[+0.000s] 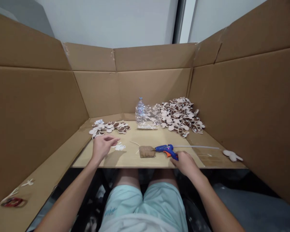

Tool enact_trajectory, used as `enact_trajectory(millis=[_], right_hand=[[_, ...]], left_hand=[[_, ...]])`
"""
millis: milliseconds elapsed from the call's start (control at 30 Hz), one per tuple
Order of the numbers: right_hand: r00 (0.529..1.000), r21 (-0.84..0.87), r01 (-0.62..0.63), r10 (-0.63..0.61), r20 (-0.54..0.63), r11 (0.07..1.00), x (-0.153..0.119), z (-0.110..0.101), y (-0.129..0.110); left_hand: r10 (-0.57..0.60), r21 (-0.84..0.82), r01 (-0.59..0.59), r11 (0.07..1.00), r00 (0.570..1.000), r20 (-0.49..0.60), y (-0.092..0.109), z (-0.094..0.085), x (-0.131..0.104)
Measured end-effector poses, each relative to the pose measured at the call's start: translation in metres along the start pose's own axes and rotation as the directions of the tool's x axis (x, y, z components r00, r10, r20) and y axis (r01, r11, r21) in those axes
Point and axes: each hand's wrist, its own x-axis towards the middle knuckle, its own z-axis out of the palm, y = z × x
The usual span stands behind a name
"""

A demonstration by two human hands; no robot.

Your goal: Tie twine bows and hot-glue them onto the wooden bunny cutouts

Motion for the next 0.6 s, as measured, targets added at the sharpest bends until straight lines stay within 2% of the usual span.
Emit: enact_trajectory(millis=[133,233,333,467,600], right_hand=[[1.000,-0.019,-0.002,0.002,0.011,1.000,0.001,0.000,-0.003],[1.000,-0.037,0.001,-0.001,0.014,0.999,0.001,0.002,-0.003],[1.000,-0.053,0.009,-0.008,0.021,0.999,0.002,0.005,-0.002],[0.999,-0.069,0.000,0.002,0.038,0.998,0.002,0.005,-0.001],[0.999,-0.085,-0.001,0.006,0.052,0.996,0.002,0.004,-0.001]], left_hand=[[-0.023,0.115,0.032,0.993,0.997,-0.078,-0.009,-0.038,-0.045],[-0.040,0.215,0.070,0.974,0.989,-0.142,-0.028,-0.056,-0.078],[-0.069,0.266,0.123,0.956,0.976,-0.205,-0.056,-0.066,-0.103],[-0.081,0.299,0.156,0.942,0.965,-0.249,-0.093,-0.077,-0.121],[-0.087,0.314,0.178,0.933,0.955,-0.284,-0.110,-0.082,-0.131]])
